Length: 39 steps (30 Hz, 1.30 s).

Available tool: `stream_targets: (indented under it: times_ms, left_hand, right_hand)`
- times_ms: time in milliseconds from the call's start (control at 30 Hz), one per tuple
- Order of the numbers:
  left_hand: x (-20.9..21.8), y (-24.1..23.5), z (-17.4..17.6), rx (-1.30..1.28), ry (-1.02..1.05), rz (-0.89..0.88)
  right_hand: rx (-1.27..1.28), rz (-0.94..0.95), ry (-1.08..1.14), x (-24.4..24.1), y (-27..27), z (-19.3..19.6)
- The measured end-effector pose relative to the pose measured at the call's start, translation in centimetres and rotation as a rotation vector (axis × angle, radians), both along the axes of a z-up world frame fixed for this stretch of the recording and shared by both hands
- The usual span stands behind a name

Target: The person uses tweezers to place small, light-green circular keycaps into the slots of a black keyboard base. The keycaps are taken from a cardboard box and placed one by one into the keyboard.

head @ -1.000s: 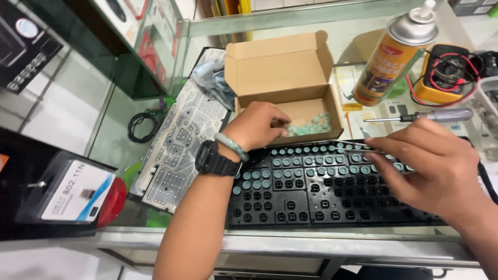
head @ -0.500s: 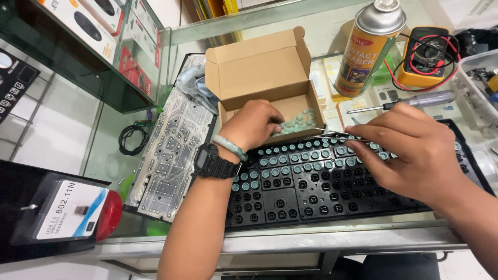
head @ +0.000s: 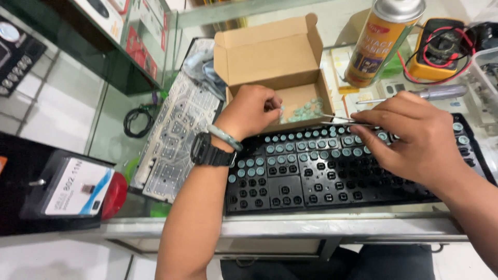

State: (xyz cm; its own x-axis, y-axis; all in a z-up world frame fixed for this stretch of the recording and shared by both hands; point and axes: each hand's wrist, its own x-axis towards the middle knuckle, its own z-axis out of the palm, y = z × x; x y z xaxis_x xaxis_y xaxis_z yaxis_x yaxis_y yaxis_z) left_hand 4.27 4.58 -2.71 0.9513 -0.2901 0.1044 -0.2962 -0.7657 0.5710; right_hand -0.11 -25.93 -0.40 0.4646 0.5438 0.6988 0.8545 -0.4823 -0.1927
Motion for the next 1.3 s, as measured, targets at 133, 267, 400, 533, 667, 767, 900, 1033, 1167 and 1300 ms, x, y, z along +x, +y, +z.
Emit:
stream_targets:
  times_ms: [133, 267, 400, 533, 667, 767, 900, 1033, 1167, 1300]
  left_hand:
    - [-0.4, 0.4, -0.5, -0.03, -0.024, -0.001]
    - [-0.4, 0.8, -0.9, -0.018, -0.087, -0.018]
    - [-0.7, 0.8, -0.4, 0.036, -0.092, -0.014]
    - [-0.6, 1.0, -0.4, 0.078, -0.08, 0.001]
    - [-0.4, 1.6, -1.1, 0.031, -0.107, -0.003]
    - [-0.4, 1.8, -0.9, 0.038, -0.116, -0.016]
    - [-1.4, 1.1, 0.7, -0.081, -0.106, -0.082]
    - [-2.6, -0.1, 2.3, -0.156, -0.118, -0.137]
    - [-3.2, -0.6, 3.0, -0.233, -0.07, -0.147]
    - [-3.0, -0.7, 3.1, -0.148, -0.028, -0.123]
  right_hand:
    - [-0.012, 0.026, 0.027, -0.1, 0.1, -0.3]
    - [-0.027, 0.02, 0.046, 0.0, 0.1, -0.5]
    - [-0.027, 0.031, 0.055, 0.0, 0.1, -0.4]
    - [-0.032, 0.032, 0.057, 0.0, 0.0, -0.4]
    - [-0.035, 0.044, 0.056, 0.0, 0.0, -0.4]
    - [-0.039, 0.05, 0.051, 0.1, -0.1, -0.6]
    - [-0.007, 0.068, 0.034, 0.3, -0.1, -0.7]
    - [0.019, 0.078, 0.03, 0.2, -0.1, -0.6]
    - [0.011, 0.074, 0.021, 0.2, -0.1, -0.5]
    - [-0.012, 0.076, 0.015, 0.4, -0.1, -0.6]
